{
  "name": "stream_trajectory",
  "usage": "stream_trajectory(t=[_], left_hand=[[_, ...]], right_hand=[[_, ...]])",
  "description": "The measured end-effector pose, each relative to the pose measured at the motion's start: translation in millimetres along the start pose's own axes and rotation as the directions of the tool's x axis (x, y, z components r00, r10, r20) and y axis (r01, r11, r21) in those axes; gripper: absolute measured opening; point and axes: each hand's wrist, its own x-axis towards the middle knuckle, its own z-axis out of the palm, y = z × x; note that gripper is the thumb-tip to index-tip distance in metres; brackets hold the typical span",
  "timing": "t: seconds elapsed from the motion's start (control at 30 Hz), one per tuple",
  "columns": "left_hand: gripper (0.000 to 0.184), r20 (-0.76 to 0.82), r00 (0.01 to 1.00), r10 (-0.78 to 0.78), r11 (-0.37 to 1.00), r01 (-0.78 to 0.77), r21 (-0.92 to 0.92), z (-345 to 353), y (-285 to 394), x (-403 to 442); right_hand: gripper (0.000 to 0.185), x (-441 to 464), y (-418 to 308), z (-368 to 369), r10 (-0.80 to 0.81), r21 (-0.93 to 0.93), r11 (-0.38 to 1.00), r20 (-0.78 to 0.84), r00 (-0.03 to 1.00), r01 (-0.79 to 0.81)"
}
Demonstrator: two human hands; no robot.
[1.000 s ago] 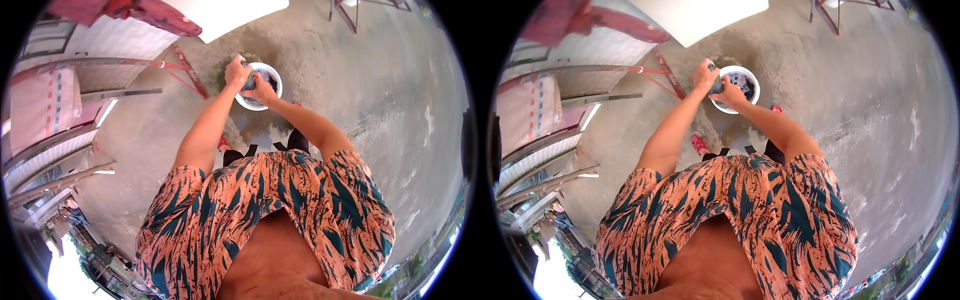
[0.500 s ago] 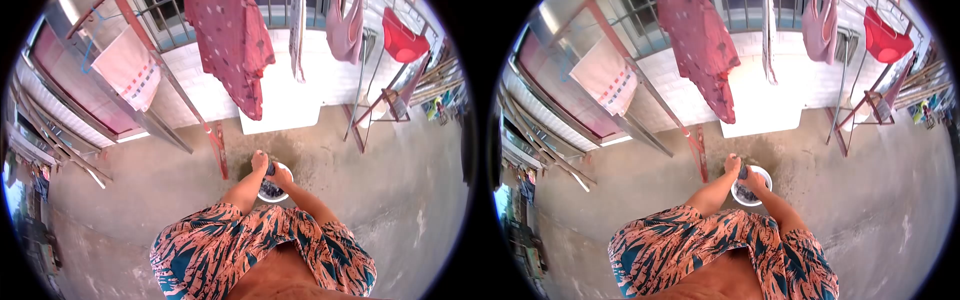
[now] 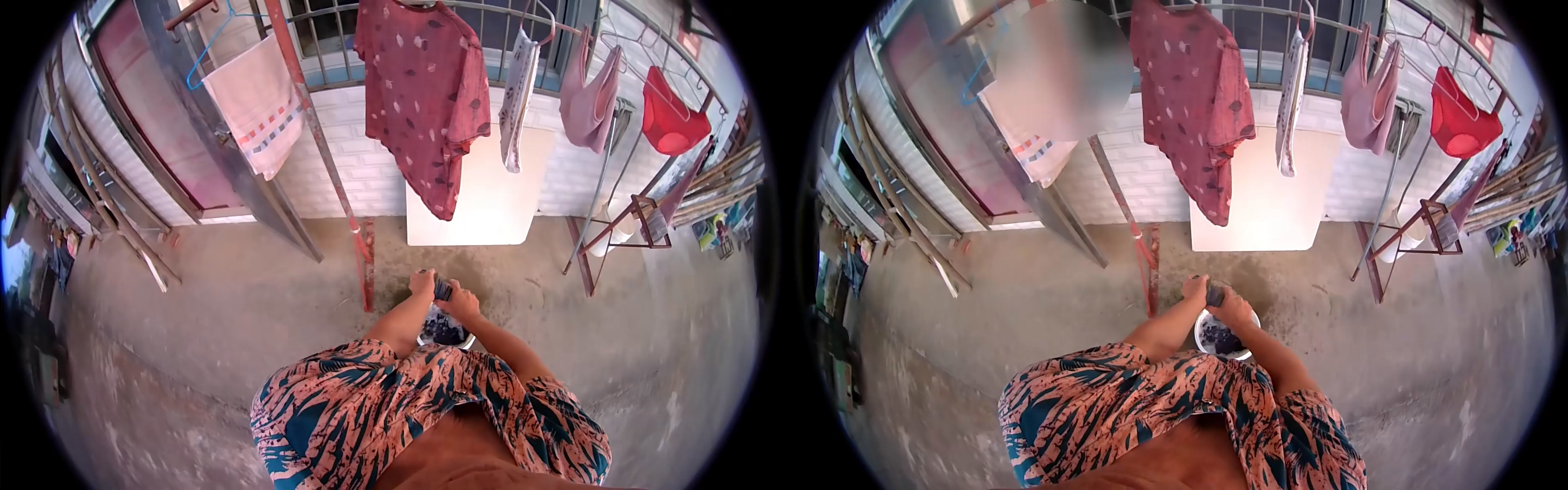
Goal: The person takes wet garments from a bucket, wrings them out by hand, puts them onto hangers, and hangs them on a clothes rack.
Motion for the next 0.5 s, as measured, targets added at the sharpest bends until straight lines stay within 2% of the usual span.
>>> stream_trajectory(t=[0.03,0.07,0.1,0.13,0.17,0.2,0.27,0.3,0.33,0.37,0.4,0.43,0.47,0.5], left_hand=[[0.038,0.095,0.993,-0.076,0.991,0.086,-0.106,-1.7,-0.8,5.0],[0.041,0.265,0.939,-0.22,0.946,0.271,-0.177,-5.3,0.8,9.2],[0.044,0.436,0.834,-0.339,0.865,0.459,-0.205,-8.5,-1.3,20.2],[0.047,0.595,0.682,-0.426,0.75,0.633,-0.19,-16.5,1.1,21.2],[0.056,0.693,0.541,-0.477,0.627,0.762,-0.163,-32.7,19.2,0.9],[0.056,0.786,0.52,-0.334,0.643,0.736,-0.213,-40.1,20.0,-2.9],[0.057,0.911,0.411,-0.035,0.643,0.707,-0.294,-44.1,17.9,-7.9],[0.059,0.895,0.447,0.007,0.639,0.686,-0.348,-37.8,21.5,-6.2],[0.061,0.872,0.488,0.048,0.629,0.663,-0.406,-31.5,26.1,-3.7],[0.06,0.872,0.457,0.178,0.615,0.64,-0.461,-32.7,33.8,-4.6],[0.058,0.844,0.403,0.352,0.584,0.611,-0.535,-36.6,48.2,-12.3],[0.053,0.801,0.485,0.352,0.602,0.539,-0.59,-37.5,71.6,-26.7],[0.05,0.766,0.542,0.347,0.574,0.523,-0.63,-39.2,94.4,-34.7],[0.045,0.778,0.539,0.323,0.612,0.508,-0.606,-43.1,121.2,-58.9]], right_hand=[[0.089,-2.2,-2.5,-9.1,-0.053,-0.021,0.998,-0.05,0.997,0.052],[0.089,-3.9,-4.9,-19.3,-0.102,-0.044,0.994,-0.101,0.99,0.098],[0.087,1.2,-4.0,-24.4,-0.13,-0.065,0.99,-0.1,0.986,0.124],[0.085,3.7,-5.3,-35.2,-0.153,-0.082,0.986,-0.098,0.983,0.145],[0.082,5.4,-9.9,-47.5,-0.171,-0.096,0.982,-0.103,0.98,0.161],[0.078,4.1,-13.3,-61.8,-0.217,-0.054,0.976,-0.12,0.969,0.211],[0.07,-6.1,-18.8,-87.2,-0.283,0.02,0.957,-0.171,0.944,0.29],[0.06,-2.6,-8.9,-81.0,-0.267,0.093,0.952,-0.218,0.939,0.292],[0.055,5.2,6.0,-66.6,-0.11,0.459,0.862,-0.242,0.964,0.214],[0.05,16.3,22.2,-47.8,0.041,0.759,0.636,-0.211,0.977,0.138],[0.045,22.5,37.5,-32.8,0.167,0.948,0.312,-0.128,0.978,0.071],[0.039,16.3,44.4,-38.0,0.168,0.997,-0.054,0.067,0.984,-0.058],[0.035,8.3,48.1,-47.0,0.161,0.894,-0.413,0.259,0.952,-0.173],[0.035,7.2,59.3,-48.6,0.124,0.892,-0.42,0.241,0.963,-0.169]])
